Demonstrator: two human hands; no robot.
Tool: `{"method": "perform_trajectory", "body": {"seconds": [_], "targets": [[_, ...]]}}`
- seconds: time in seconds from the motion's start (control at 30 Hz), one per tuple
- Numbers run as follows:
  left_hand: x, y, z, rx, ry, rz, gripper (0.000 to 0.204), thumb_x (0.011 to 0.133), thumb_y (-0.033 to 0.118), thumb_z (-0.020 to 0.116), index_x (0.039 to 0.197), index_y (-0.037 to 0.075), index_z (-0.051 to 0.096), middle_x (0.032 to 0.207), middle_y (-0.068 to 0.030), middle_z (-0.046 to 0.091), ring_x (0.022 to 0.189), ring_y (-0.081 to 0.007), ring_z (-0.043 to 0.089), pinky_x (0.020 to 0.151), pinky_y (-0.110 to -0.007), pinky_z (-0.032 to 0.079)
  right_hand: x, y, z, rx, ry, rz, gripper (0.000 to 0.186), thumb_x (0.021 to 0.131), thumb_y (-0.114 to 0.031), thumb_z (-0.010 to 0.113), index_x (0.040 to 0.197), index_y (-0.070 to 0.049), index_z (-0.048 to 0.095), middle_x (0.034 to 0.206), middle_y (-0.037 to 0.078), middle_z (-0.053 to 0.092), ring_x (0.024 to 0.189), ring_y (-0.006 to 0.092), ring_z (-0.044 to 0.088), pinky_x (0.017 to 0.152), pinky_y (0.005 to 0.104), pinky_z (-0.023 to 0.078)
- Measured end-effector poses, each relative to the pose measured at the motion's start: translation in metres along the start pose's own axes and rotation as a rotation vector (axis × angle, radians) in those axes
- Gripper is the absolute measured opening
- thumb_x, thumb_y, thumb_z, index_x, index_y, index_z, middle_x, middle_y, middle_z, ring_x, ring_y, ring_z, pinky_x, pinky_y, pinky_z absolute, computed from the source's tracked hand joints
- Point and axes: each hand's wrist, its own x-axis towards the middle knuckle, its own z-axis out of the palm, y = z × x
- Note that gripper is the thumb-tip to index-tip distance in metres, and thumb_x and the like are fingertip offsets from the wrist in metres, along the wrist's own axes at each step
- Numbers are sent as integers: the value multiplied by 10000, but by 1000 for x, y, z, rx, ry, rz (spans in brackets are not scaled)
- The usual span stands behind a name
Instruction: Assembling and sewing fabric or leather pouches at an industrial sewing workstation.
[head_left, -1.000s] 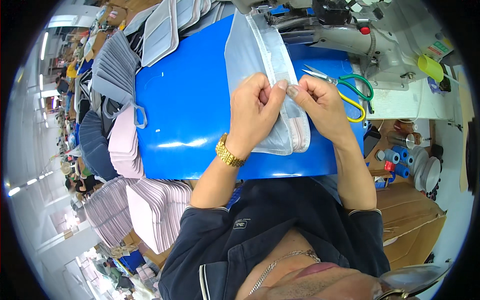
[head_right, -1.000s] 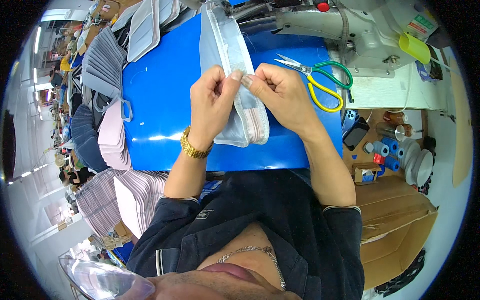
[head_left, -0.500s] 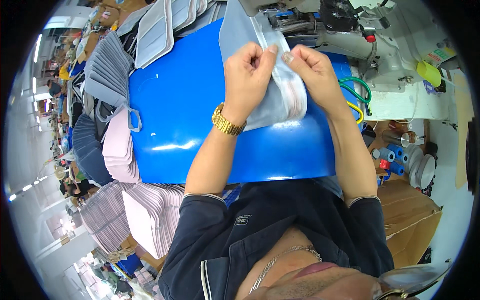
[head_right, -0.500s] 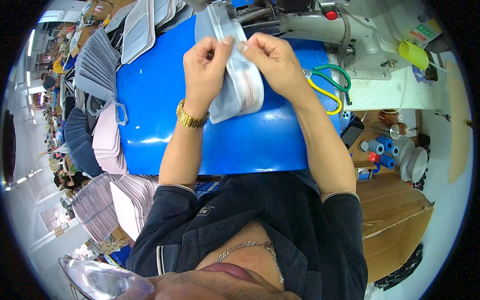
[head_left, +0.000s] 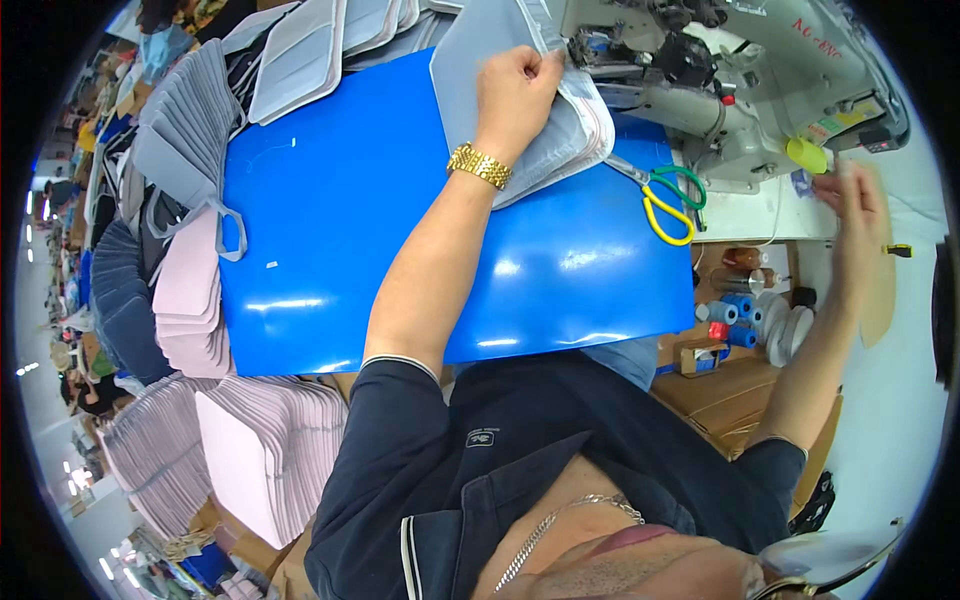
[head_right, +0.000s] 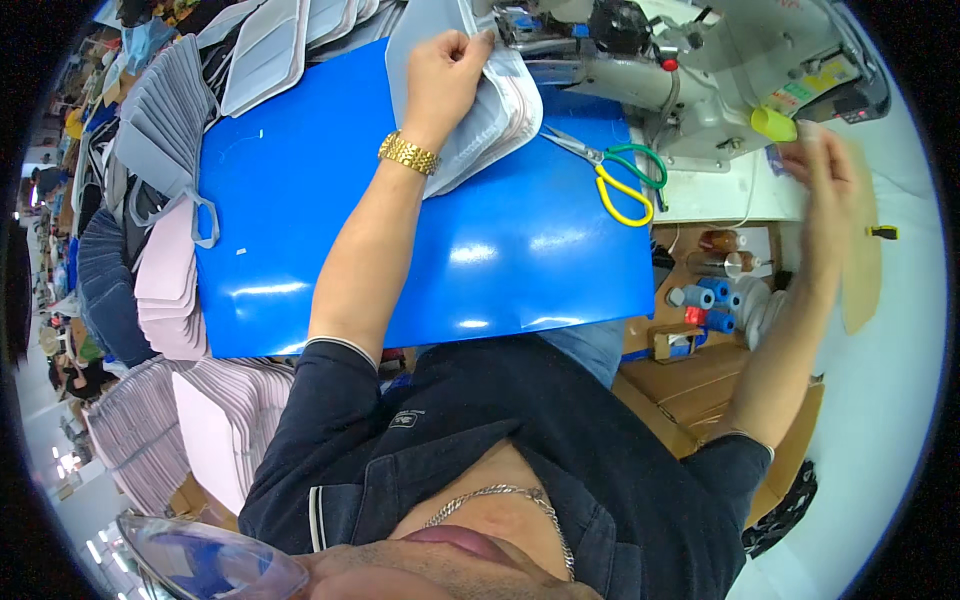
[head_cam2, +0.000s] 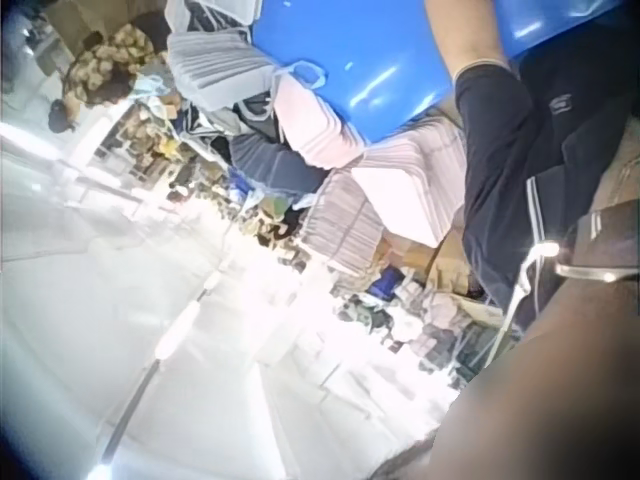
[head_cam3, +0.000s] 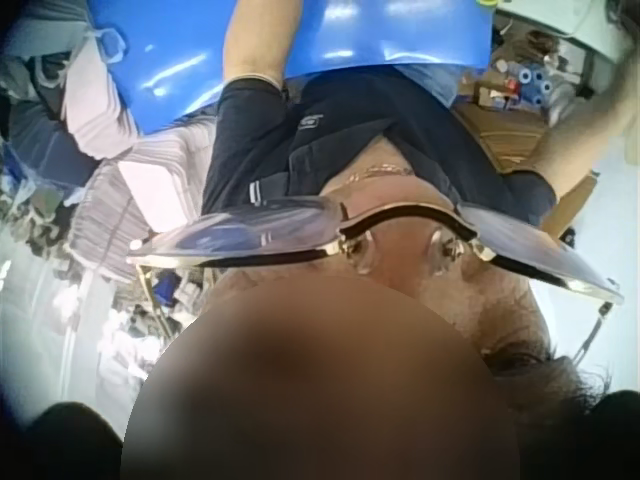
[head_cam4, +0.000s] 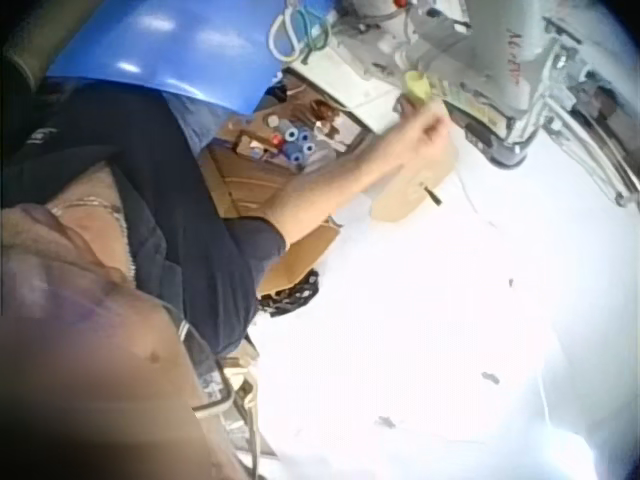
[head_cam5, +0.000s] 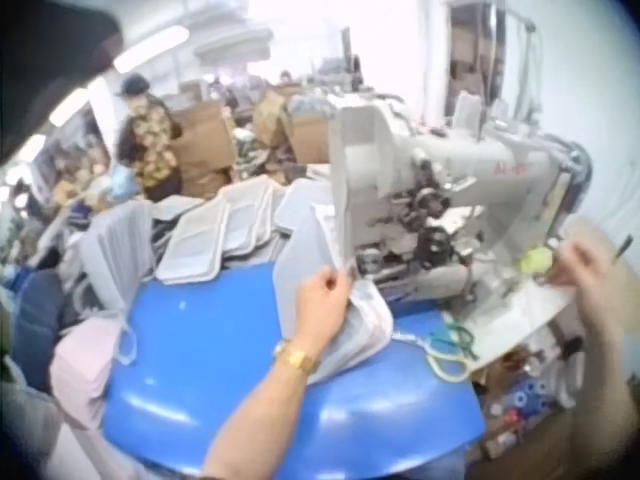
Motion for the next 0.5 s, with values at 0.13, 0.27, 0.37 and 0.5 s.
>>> {"method": "perform_trajectory", "body": {"seconds": [0.13,0.27,0.37,0.5], "targets": [[-1,5,1,12,-13,-46,385,852,310,646,632,-4,612,550,-142,592,499,-273,572,516,-395,438,91,46,-105,39,332,-142,305,972,-211,588,1175,15,615,1120,134,647,1058,229,632,962,359,509],[-2,2,4,25,7,-26,371,844,310,648,643,0,620,578,-173,598,531,-337,582,528,-420,446,162,94,-160,-26,471,-147,405,967,-248,586,1263,26,548,1255,157,581,1174,248,568,992,379,478],[-7,2,0,19,32,-23,359,843,302,652,652,-1,623,597,-183,601,552,-351,590,539,-431,453,198,133,-161,182,491,14,477,973,-281,567,1318,39,488,1307,167,544,1209,267,541,1000,389,467],[-10,5,-3,13,21,-50,354,841,296,660,652,0,618,592,-178,598,553,-343,595,539,-428,450,239,174,-206,436,358,107,521,981,-296,549,1373,31,445,1331,171,524,1114,259,589,926,369,513]]}}
